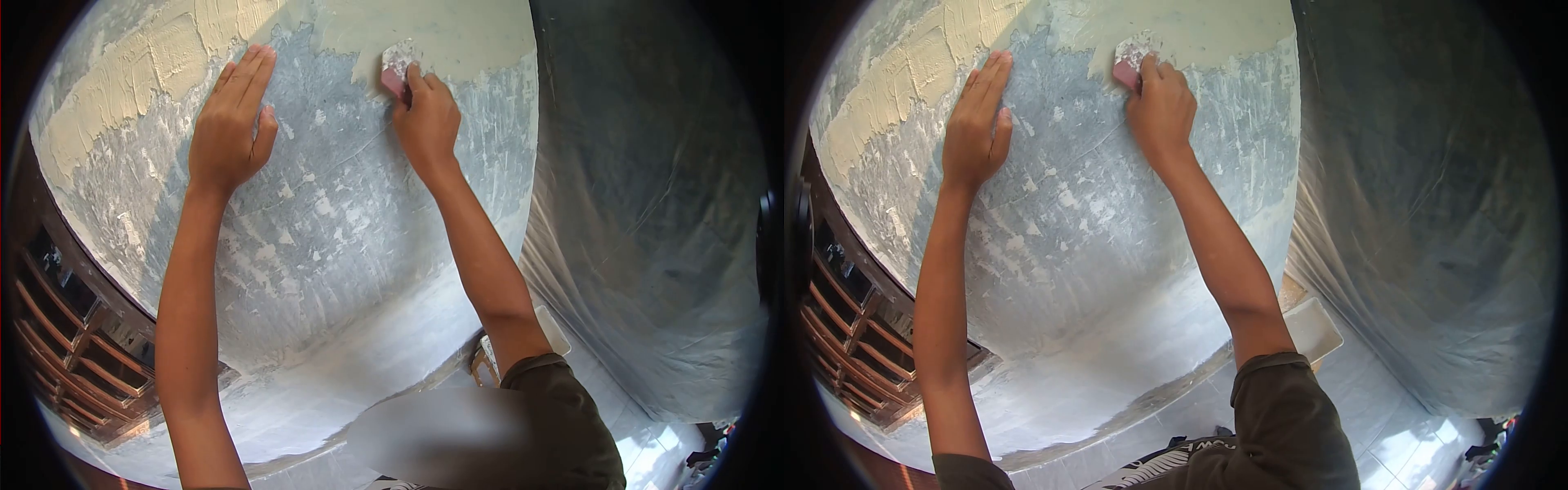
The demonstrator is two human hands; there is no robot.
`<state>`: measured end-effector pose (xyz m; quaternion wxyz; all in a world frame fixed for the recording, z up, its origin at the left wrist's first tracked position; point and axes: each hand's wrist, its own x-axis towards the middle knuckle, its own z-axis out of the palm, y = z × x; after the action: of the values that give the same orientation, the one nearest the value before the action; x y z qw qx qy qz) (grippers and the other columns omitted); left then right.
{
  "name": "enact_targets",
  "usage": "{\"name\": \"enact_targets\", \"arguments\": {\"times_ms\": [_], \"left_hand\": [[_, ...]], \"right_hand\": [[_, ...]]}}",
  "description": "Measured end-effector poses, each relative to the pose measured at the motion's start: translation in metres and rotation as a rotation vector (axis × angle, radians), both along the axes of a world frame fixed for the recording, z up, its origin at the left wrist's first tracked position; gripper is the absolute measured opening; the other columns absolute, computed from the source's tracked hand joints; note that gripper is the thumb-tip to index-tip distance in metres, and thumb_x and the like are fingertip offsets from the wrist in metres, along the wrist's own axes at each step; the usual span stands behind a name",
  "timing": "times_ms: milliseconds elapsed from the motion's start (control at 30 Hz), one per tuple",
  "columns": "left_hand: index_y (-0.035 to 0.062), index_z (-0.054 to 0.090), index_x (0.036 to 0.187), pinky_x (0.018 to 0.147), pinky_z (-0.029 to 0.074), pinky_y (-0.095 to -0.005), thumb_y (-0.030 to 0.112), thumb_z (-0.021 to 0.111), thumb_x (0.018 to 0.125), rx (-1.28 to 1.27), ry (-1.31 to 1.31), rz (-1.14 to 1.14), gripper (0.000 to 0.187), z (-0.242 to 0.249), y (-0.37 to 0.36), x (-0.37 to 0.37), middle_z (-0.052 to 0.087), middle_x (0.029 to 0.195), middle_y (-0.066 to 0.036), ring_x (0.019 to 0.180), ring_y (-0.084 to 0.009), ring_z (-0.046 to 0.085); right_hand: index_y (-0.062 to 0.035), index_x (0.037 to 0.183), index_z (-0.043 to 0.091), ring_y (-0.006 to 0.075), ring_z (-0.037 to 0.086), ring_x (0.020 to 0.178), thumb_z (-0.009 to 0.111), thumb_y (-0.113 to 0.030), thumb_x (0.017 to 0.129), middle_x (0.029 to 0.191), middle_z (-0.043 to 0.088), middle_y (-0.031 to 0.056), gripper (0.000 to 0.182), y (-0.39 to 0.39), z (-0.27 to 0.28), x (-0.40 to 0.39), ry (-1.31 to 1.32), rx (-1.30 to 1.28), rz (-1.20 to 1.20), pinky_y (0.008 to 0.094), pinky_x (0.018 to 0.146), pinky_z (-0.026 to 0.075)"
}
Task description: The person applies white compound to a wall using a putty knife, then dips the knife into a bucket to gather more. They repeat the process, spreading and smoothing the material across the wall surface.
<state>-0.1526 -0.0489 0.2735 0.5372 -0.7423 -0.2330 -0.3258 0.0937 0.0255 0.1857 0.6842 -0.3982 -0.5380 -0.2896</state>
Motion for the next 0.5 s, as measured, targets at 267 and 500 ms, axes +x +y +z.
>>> {"name": "enact_targets", "arguments": {"times_ms": [267,500], "left_hand": [[-0.0041,0.046,0.147,0.121,0.03,-0.0456,0.006,0.043,0.088,-0.06,-0.002,-0.012,0.06,-0.001,0.0,-0.001,0.051,0.15,-0.019,0.144,-0.0329,0.043],[-0.0046,0.051,0.143,0.119,0.036,-0.0442,0.008,0.048,0.086,-0.013,-0.003,-0.002,0.058,0.0,-0.001,0.0,0.056,0.145,-0.02,0.139,-0.0321,0.049]], "right_hand": [[-0.0022,0.125,0.064,0.0303,0.061,0.077,0.071,0.004,0.073,0.083,0.058,0.012,0.053,-0.07,-0.047,-0.063,-0.147,-0.053,0.371,0.0417,0.063,0.05],[-0.0005,0.121,0.066,0.0318,0.061,0.076,0.071,0.001,0.076,0.082,0.058,0.0123,0.045,-0.047,-0.015,-0.011,0.035,-0.003,0.239,0.0429,0.064,0.05]]}}
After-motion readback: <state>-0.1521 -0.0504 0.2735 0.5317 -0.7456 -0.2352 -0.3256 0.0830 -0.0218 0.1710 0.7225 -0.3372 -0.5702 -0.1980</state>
